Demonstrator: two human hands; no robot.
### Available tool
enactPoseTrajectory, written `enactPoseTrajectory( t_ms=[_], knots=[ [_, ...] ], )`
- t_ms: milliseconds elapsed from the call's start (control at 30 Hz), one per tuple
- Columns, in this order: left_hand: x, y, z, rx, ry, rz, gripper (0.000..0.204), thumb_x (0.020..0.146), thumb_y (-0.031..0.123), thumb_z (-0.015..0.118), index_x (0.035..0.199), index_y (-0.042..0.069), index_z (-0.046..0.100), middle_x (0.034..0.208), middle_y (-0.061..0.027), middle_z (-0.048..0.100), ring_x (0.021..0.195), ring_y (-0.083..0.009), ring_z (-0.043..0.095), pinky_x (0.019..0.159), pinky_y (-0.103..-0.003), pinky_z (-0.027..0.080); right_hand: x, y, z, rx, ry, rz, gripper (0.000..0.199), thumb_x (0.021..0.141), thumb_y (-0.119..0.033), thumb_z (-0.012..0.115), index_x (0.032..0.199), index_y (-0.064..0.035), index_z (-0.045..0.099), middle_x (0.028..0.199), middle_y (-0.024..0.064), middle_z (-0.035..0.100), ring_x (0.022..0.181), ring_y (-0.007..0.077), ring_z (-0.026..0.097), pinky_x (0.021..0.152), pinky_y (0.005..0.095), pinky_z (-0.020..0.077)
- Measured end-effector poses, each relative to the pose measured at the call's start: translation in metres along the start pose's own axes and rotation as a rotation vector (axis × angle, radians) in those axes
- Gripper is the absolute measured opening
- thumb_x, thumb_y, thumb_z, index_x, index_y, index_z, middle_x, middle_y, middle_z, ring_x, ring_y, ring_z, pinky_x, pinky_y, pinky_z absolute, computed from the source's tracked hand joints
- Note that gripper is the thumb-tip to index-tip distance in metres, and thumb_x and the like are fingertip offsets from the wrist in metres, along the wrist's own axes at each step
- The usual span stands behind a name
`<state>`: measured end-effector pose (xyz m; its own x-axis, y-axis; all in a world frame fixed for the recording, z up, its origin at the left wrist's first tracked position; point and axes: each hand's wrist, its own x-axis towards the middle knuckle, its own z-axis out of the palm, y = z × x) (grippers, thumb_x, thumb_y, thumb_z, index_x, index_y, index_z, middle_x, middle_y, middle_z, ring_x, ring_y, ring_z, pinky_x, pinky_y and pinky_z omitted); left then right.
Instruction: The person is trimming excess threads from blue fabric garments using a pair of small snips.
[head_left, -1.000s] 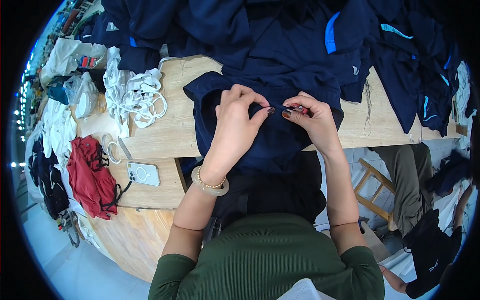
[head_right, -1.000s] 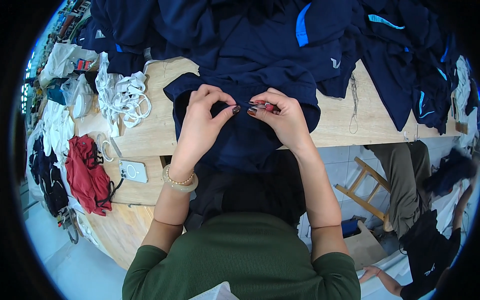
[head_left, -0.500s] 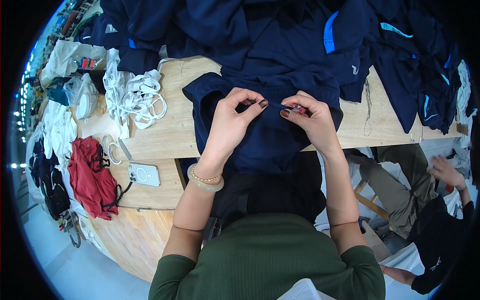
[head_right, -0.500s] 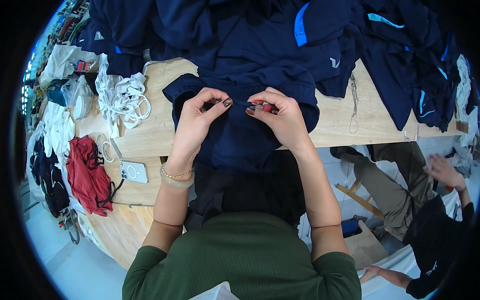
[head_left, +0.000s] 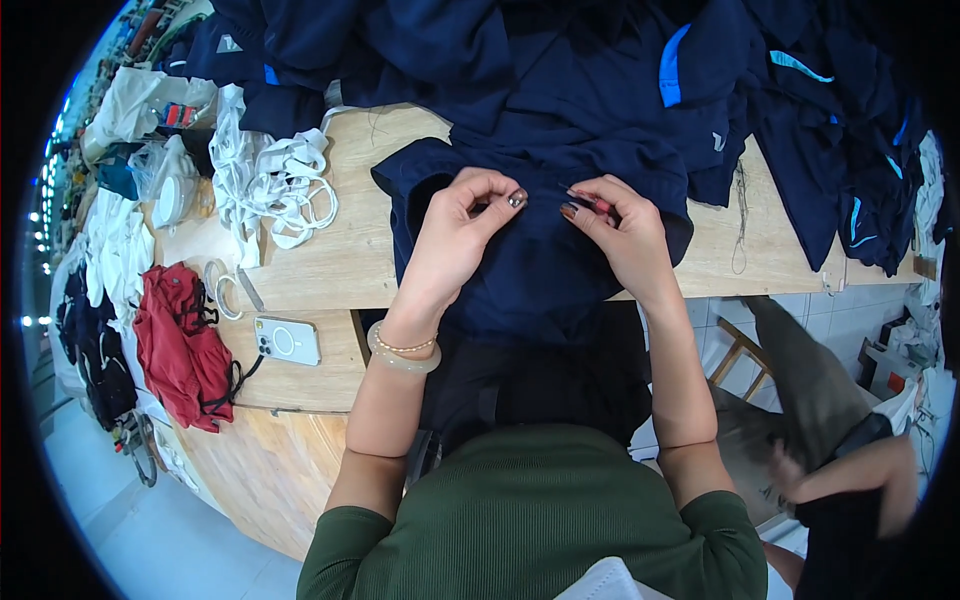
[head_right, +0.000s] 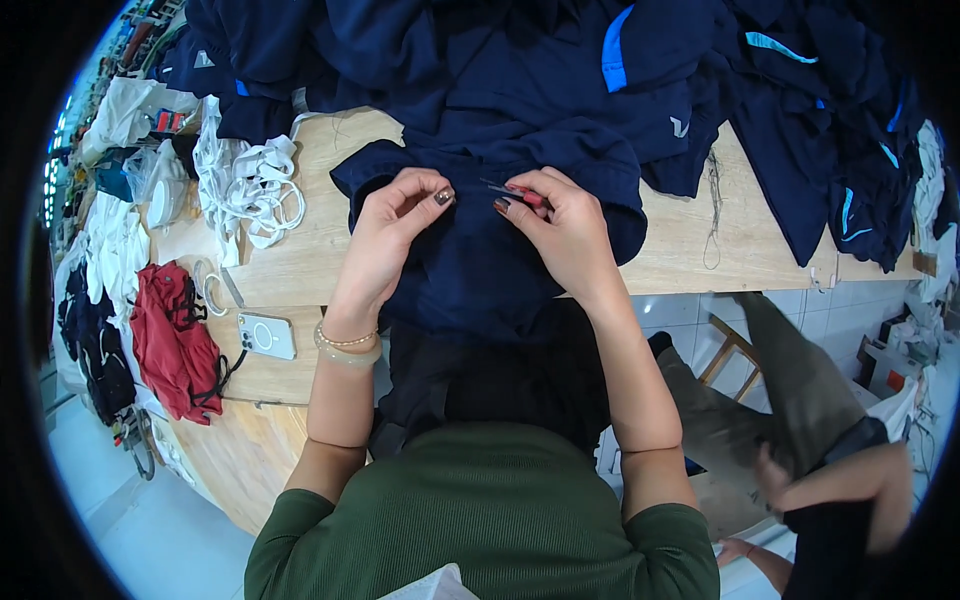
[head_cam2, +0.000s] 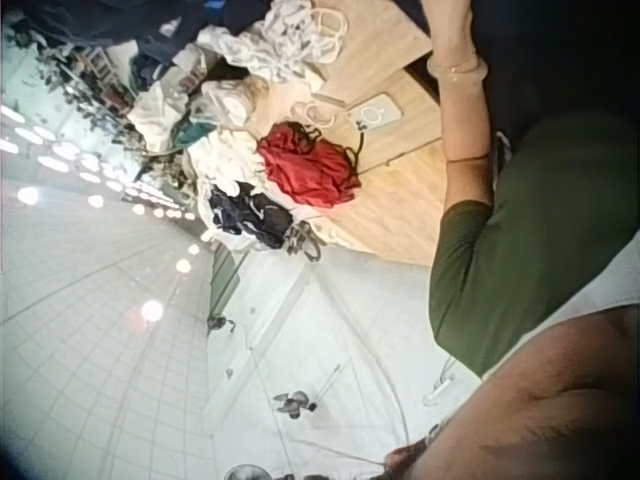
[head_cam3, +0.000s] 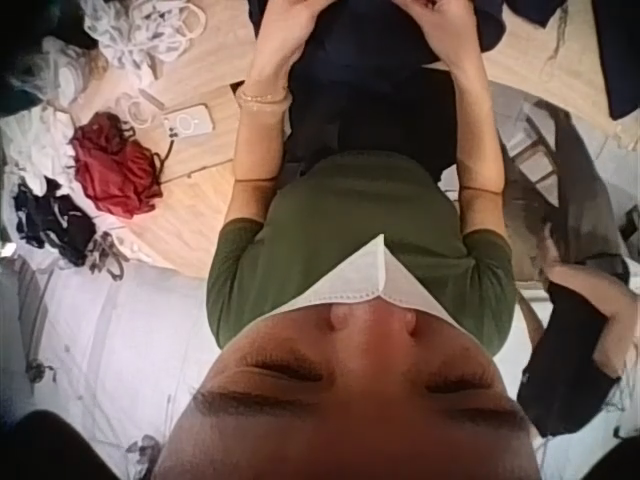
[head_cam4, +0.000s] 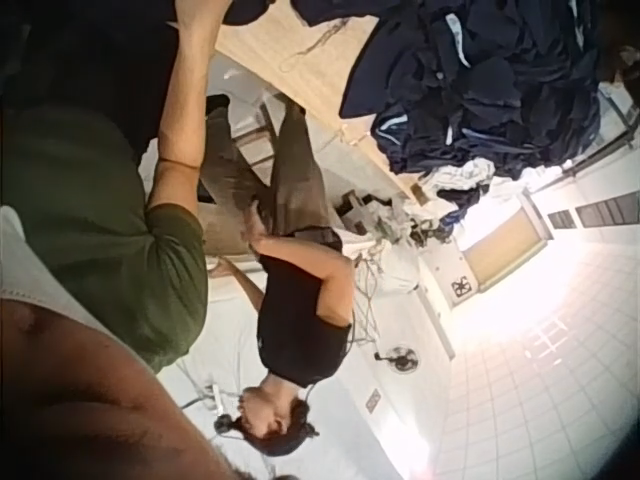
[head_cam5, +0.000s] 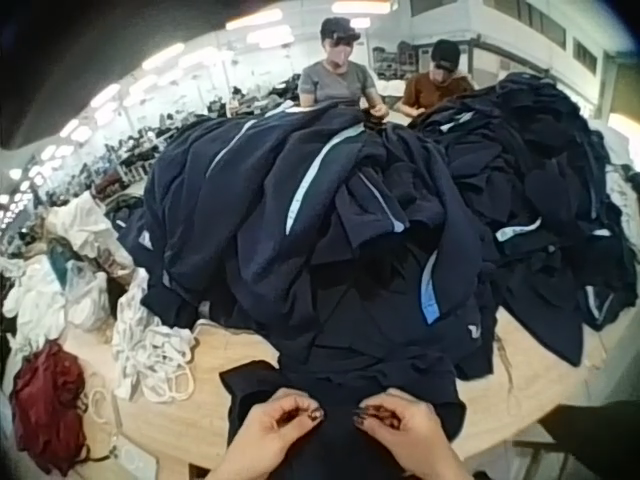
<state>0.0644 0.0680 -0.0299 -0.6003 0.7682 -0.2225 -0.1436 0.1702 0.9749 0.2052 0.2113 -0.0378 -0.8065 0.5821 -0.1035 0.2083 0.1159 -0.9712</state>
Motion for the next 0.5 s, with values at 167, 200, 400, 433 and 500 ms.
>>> enactPoseTrajectory(
  t_ms=[167,200,400,433,500],
  knots=[
    [0.008,0.0,0.005,0.157,0.075,0.112,0.005,0.091,-0.001,0.059,0.092,-0.005,0.06,0.097,-0.0046,0.056,0.079,-0.0104,0.059,0.072,-0.021,0.051,0.002,-0.006,-0.004,-0.012,0.074,-0.078,0.017,0.091,-0.003,0.062,0.107,0.0013,0.058,0.079,0.0021,0.056,0.071,0.0069,0.051,0.066,0.0214,0.043],
    [0.009,0.001,0.008,0.13,0.099,0.189,0.003,0.09,-0.003,0.058,0.09,-0.006,0.058,0.095,-0.0071,0.056,0.078,-0.0117,0.06,0.069,-0.022,0.054,0.001,-0.009,-0.005,-0.012,0.07,-0.076,0.017,0.091,-0.003,0.062,0.107,0.0013,0.058,0.079,0.0021,0.056,0.071,0.0069,0.051,0.066,0.0214,0.043],
    [0.008,0.0,0.008,0.15,0.045,0.164,0.008,0.097,0.001,0.051,0.095,-0.006,0.056,0.096,-0.0058,0.057,0.089,-0.0117,0.062,0.084,-0.027,0.058,-0.005,-0.035,-0.021,-0.264,0.09,-0.109,0.021,0.088,-0.009,0.066,0.107,-0.0018,0.06,0.09,0.0062,0.06,0.082,0.0144,0.057,0.073,0.0269,0.0444],
    [0.008,0.0,0.007,0.149,0.047,0.163,0.008,0.097,0.001,0.051,0.095,-0.006,0.056,0.096,-0.0058,0.057,0.089,-0.0117,0.062,0.084,-0.027,0.058,-0.004,-0.032,-0.022,-0.264,0.088,-0.108,0.021,0.088,-0.009,0.066,0.107,-0.0018,0.06,0.09,0.0062,0.06,0.082,0.0144,0.057,0.073,0.0269,0.0444],
    [0.008,0.0,0.006,0.133,0.014,0.113,0.01,0.098,0.002,0.05,0.098,-0.006,0.055,0.098,-0.0071,0.058,0.092,-0.0117,0.062,0.085,-0.028,0.057,-0.002,-0.026,-0.023,-0.309,0.12,-0.227,0.024,0.084,-0.01,0.07,0.106,-0.0029,0.062,0.09,0.0073,0.06,0.082,0.0196,0.056,0.072,0.0284,0.0441]
  ],
)
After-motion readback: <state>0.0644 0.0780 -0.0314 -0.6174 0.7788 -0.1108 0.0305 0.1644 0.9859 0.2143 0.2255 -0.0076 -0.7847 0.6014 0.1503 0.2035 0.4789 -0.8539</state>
